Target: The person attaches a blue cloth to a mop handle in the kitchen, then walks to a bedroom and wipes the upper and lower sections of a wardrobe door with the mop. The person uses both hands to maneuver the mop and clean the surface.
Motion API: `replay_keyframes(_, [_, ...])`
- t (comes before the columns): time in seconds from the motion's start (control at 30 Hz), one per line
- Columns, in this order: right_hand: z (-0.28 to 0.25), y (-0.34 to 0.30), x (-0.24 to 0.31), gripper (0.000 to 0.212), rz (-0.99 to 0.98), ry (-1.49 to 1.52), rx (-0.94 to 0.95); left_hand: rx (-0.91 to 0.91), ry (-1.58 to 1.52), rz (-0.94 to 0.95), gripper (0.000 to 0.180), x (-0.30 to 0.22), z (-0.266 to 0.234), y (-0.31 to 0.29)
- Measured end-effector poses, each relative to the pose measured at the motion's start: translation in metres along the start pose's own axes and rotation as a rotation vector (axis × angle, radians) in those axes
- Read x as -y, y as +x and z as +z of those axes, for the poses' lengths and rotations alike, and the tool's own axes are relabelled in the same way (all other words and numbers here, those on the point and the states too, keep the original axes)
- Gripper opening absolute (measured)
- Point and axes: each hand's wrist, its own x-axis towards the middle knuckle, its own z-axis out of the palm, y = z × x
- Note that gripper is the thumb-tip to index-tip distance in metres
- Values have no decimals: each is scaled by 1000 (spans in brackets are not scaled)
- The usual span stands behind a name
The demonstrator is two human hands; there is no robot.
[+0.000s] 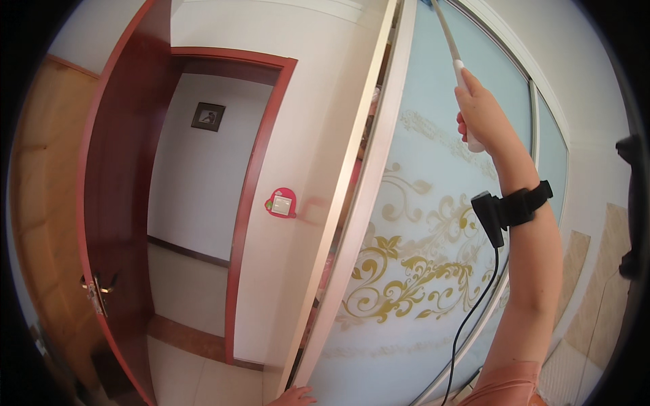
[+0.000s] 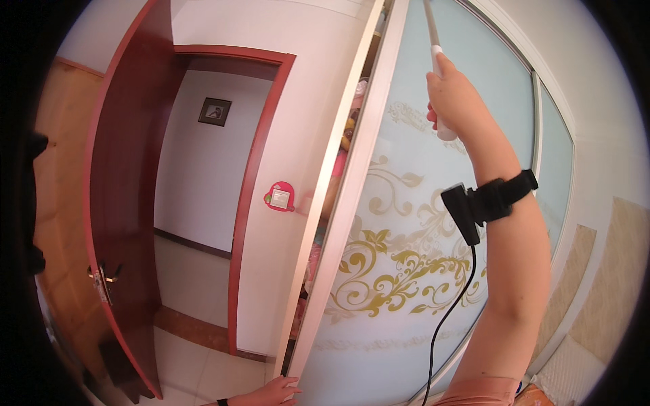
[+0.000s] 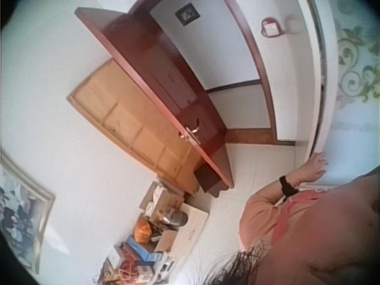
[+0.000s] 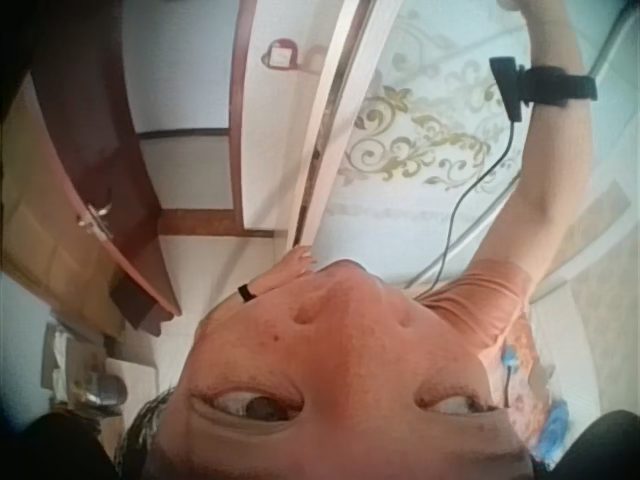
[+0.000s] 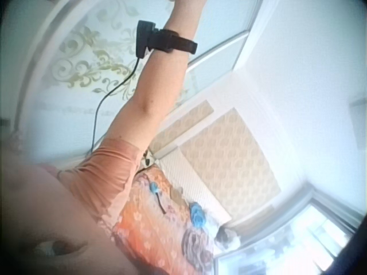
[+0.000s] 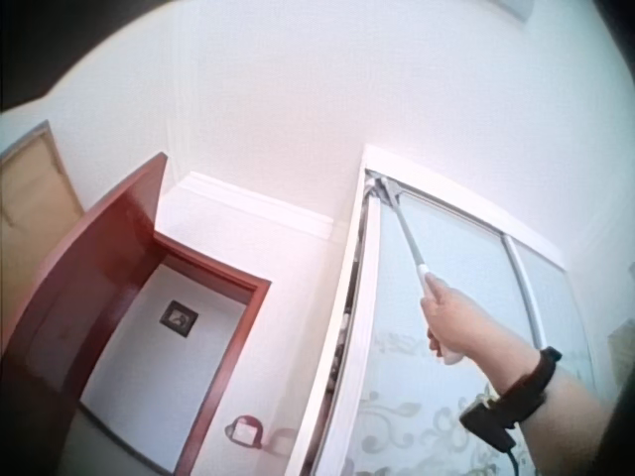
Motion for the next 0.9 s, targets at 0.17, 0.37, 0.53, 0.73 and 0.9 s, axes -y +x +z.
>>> replay_keyframes(0.17, [-22,1,-61,48,97,-60,-36,-44,-64,25,44,20,22,6])
replay_keyframes(0.37, [-53,-1,-148,48,228,-55,-117,-132,-284,82,50,60,56,19])
replay_keyframes(0.53, [-62,-23,-190,48,194,52,-179,-164,-265,109,49,81,66,13])
replay_keyframes(0.73, [-53,-50,-233,48,180,190,-230,-130,-445,88,45,68,52,11])
replay_keyframes(0.9, [-57,-16,-224,50,150,195,-238,-138,-244,92,40,38,32,5])
